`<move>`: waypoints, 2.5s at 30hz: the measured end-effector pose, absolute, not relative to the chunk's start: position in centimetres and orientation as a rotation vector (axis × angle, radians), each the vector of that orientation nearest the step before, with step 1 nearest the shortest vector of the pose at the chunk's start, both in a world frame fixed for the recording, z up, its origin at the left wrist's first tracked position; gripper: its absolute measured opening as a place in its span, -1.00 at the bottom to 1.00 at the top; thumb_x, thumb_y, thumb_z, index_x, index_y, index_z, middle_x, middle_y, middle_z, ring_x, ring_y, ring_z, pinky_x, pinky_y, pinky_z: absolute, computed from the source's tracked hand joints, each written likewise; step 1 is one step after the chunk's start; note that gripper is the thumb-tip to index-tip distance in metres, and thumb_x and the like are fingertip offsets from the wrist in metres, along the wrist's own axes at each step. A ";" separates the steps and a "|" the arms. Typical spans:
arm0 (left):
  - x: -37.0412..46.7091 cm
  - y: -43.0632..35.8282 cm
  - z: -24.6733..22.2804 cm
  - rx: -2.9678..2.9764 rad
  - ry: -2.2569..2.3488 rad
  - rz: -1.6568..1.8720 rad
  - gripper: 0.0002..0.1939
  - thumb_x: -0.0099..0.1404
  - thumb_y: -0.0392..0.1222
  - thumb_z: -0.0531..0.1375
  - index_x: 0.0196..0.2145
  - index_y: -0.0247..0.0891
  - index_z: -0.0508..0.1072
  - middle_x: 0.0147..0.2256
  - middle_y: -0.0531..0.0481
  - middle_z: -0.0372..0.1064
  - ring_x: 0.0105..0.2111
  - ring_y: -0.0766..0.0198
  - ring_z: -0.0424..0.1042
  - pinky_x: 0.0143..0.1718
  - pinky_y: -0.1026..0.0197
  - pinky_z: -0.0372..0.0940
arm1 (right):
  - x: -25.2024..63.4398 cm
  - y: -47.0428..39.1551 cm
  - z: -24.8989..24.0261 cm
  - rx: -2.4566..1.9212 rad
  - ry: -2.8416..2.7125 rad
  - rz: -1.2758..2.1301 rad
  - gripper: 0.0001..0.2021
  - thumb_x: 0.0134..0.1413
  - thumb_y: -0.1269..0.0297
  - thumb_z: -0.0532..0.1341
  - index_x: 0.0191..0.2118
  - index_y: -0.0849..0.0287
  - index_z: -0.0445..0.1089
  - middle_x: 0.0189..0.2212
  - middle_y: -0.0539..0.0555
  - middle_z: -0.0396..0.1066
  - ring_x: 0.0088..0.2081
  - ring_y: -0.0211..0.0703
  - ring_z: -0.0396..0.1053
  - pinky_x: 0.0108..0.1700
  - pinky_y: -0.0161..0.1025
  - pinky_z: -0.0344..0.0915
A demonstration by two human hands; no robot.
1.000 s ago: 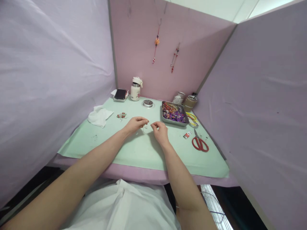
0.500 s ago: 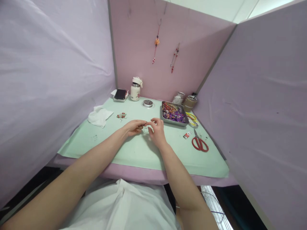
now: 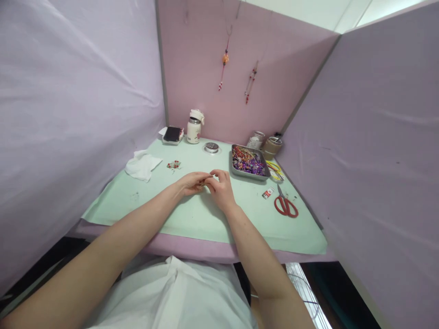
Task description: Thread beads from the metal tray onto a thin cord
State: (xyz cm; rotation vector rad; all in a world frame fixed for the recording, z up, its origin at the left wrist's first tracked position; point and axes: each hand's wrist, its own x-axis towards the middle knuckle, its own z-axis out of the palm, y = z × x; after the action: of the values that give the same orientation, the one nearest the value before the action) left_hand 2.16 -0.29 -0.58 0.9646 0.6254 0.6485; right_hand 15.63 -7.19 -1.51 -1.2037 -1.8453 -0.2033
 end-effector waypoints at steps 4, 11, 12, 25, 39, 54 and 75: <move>2.1 -0.3 -0.5 0.935 0.617 0.657 -0.78 -0.11 -0.22 0.35 -0.51 -0.34 0.40 -0.62 0.15 0.06 -0.64 0.54 0.00 -0.68 0.38 -0.23 | 15.6 -7.5 -1.3 -1.109 -1.821 -0.169 -0.90 0.12 0.30 0.18 -0.36 0.04 0.44 -0.25 0.08 0.31 -0.18 -0.12 0.22 -0.13 -0.12 0.25; 2.3 0.1 -0.9 0.887 0.582 0.724 -0.76 -0.11 -0.20 0.36 -0.57 -0.34 0.36 -0.64 0.13 0.09 -0.65 0.53 0.02 -0.68 0.37 -0.16 | 14.9 -8.1 -1.0 -0.992 -1.881 -0.048 -0.91 0.12 0.30 0.18 -0.32 0.02 0.44 -0.32 0.06 0.38 -0.20 -0.14 0.32 -0.14 -0.11 0.29; 2.3 0.3 -1.0 0.877 0.589 0.742 -0.76 -0.10 -0.19 0.35 -0.56 -0.34 0.37 -0.63 0.12 0.11 -0.65 0.53 0.02 -0.68 0.37 -0.16 | 14.8 -8.2 -1.0 -0.970 -1.897 -0.042 -0.91 0.12 0.30 0.18 -0.32 0.02 0.44 -0.33 0.06 0.39 -0.21 -0.14 0.32 -0.15 -0.11 0.29; 2.1 0.6 -1.0 0.847 0.736 0.963 -0.74 -0.16 -0.20 0.37 -0.49 -0.35 0.44 -0.45 -0.01 0.36 -0.57 0.51 0.11 -0.65 0.36 -0.10 | 13.6 -9.9 0.1 -0.897 -1.787 0.057 -0.90 0.11 0.31 0.15 -0.40 0.10 0.37 -0.43 0.07 0.39 -0.33 -0.16 0.33 -0.25 -0.12 0.30; 2.3 0.4 -1.1 1.135 0.980 1.124 -0.76 -0.10 -0.10 0.31 -0.46 -0.30 0.52 -0.50 0.01 0.38 -0.53 0.41 0.15 -0.52 0.29 0.01 | 14.2 -9.7 0.0 -1.028 -1.486 -0.046 -0.90 0.09 0.29 0.13 -0.44 0.10 0.27 -0.49 0.02 0.27 -0.46 -0.22 0.22 -0.40 -0.20 0.22; 2.6 -0.4 -0.6 1.386 0.949 1.178 -0.79 -0.02 -0.10 0.27 -0.47 -0.30 0.54 -0.44 -0.04 0.46 -0.40 0.28 0.32 -0.33 0.23 0.18 | 15.1 -8.5 -0.7 -1.259 -1.507 -0.001 -0.81 0.11 0.25 0.11 -0.51 0.12 0.26 -0.51 -0.01 0.23 -0.45 -0.24 0.19 -0.34 -0.24 0.19; 2.8 -1.0 -0.1 1.540 0.913 1.172 -0.83 0.01 -0.16 0.23 -0.46 -0.33 0.53 -0.42 -0.06 0.48 -0.37 0.26 0.38 -0.26 0.20 0.24 | 15.2 -8.1 -1.0 -1.323 -1.538 0.036 -0.80 0.09 0.26 0.12 -0.52 0.14 0.28 -0.52 -0.03 0.25 -0.45 -0.26 0.19 -0.34 -0.27 0.16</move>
State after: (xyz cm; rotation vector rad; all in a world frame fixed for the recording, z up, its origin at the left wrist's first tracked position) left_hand 2.75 -1.01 -0.11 1.5403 0.9129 1.1720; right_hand 15.21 -8.10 -0.98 -1.3226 -1.5380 0.0364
